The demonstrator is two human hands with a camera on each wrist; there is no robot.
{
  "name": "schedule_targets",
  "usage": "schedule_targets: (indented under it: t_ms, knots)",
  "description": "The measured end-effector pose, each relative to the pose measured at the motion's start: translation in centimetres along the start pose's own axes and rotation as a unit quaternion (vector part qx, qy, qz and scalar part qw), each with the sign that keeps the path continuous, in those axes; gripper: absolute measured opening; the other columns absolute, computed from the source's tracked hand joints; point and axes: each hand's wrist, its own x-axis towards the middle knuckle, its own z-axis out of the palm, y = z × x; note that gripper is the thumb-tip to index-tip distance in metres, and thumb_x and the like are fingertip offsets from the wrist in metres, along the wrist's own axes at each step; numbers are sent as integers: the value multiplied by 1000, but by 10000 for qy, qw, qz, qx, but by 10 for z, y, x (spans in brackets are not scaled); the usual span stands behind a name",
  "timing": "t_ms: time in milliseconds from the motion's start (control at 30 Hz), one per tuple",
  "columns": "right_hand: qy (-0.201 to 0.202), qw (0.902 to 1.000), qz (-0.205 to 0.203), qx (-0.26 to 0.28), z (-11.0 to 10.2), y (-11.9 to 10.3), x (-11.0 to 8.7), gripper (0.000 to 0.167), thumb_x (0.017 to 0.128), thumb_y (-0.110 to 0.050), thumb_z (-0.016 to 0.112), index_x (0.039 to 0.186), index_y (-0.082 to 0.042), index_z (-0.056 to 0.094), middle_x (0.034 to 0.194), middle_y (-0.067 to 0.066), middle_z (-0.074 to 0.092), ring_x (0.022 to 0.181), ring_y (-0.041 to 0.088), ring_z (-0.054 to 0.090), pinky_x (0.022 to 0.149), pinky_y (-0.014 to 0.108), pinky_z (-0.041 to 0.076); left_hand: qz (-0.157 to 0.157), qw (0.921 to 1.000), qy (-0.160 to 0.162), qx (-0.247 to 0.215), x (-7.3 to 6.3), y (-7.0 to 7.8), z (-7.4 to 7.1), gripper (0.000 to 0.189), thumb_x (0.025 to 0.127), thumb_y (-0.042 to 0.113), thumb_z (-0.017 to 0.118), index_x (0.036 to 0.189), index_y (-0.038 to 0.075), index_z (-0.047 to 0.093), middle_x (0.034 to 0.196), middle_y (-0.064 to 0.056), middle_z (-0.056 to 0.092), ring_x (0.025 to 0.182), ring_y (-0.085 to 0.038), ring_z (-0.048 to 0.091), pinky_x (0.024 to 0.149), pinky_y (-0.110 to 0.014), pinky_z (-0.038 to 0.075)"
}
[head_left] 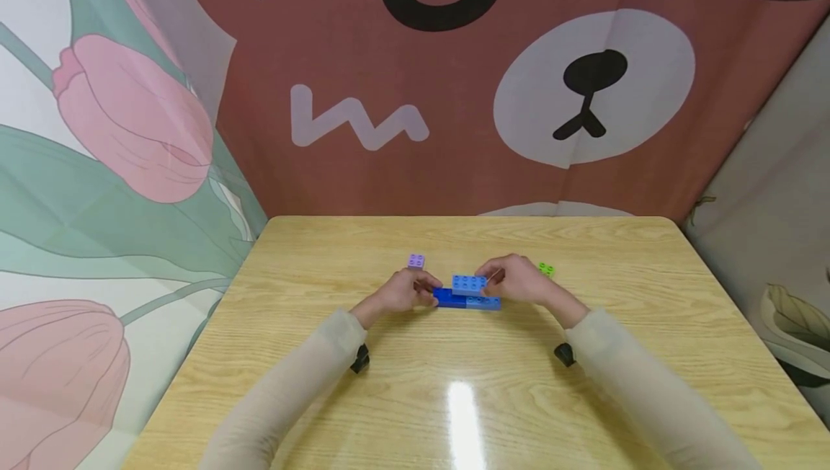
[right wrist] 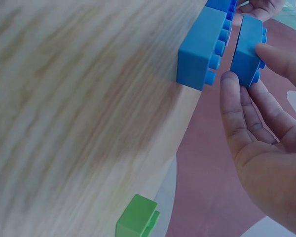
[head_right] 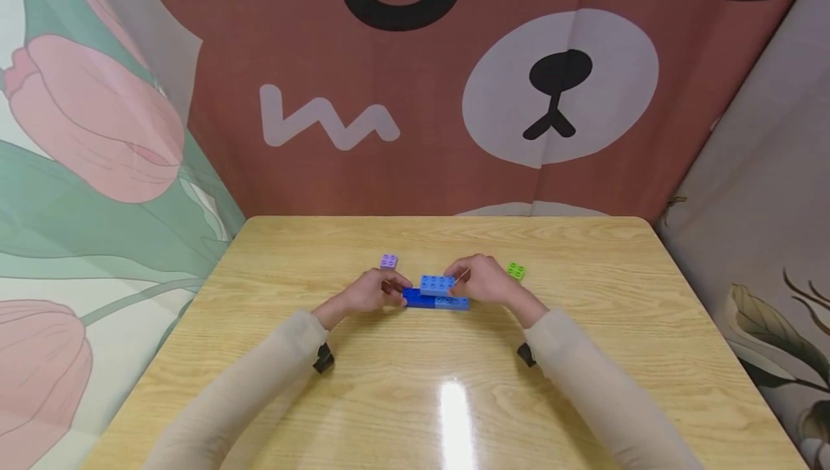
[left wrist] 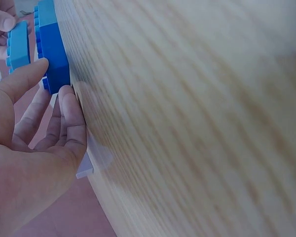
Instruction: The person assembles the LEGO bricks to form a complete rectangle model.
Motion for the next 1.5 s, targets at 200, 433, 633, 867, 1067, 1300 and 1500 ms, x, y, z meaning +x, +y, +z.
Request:
schedule_targets:
  t_ms: [200,433,633,867,1067,1300,1500]
  knots:
    - [-51,9999,-102,6,2,4,-1,31,87,-16,83,115,-7,75,90,-3,71,82,14,67,73,38,55,62,10000,-11,66,-1,1,0,26,93,6,76,118,2,73,105,-5,70,88,-13,62,75,-27,52]
    - [-44,9996,-278,-79,4,5,0,31,85,-14,84,114,-5,75,87,-5,70,79,12,66,73,38,55,65,10000,23,49,0,0,0,25,92,7,77,117,2,73,107,-6,70,90,-15,63,75,-27,53]
    - [-66,9997,-181,-149,7,3,2,30,84,-14,85,112,-6,76,86,-5,70,78,13,64,69,35,53,20,9999,76,115,1,-1,1,25,92,7,77,117,3,74,107,-5,71,92,-16,64,75,-28,54]
    - [-120,9997,-81,-190,8,1,1,29,85,-14,85,112,-7,76,88,-4,70,78,13,63,68,34,53,4,9998,67,182,2,-1,2,25,92,7,78,117,4,74,107,-5,71,90,-15,64,76,-28,54]
    - [-194,9994,-238,-188,6,0,1,31,86,-15,84,115,-6,75,93,-3,71,79,13,64,69,35,54,-159,9997,169,-27,4,5,-1,24,92,7,78,115,5,74,105,-3,70,92,-17,66,78,-29,55]
    - [-217,9994,-224,-126,4,2,1,33,87,-16,83,117,-7,74,104,0,72,82,13,65,71,35,54,-27,9995,329,21,5,17,-7,27,93,11,77,119,4,74,112,-8,70,93,-18,66,75,-30,55]
    - [-256,9995,-190,-36,5,2,2,31,87,-15,83,116,-7,74,98,-1,72,80,14,65,68,35,54,167,9995,249,60,9,25,-4,27,92,13,78,118,5,74,109,-4,71,86,-14,66,71,-28,55]
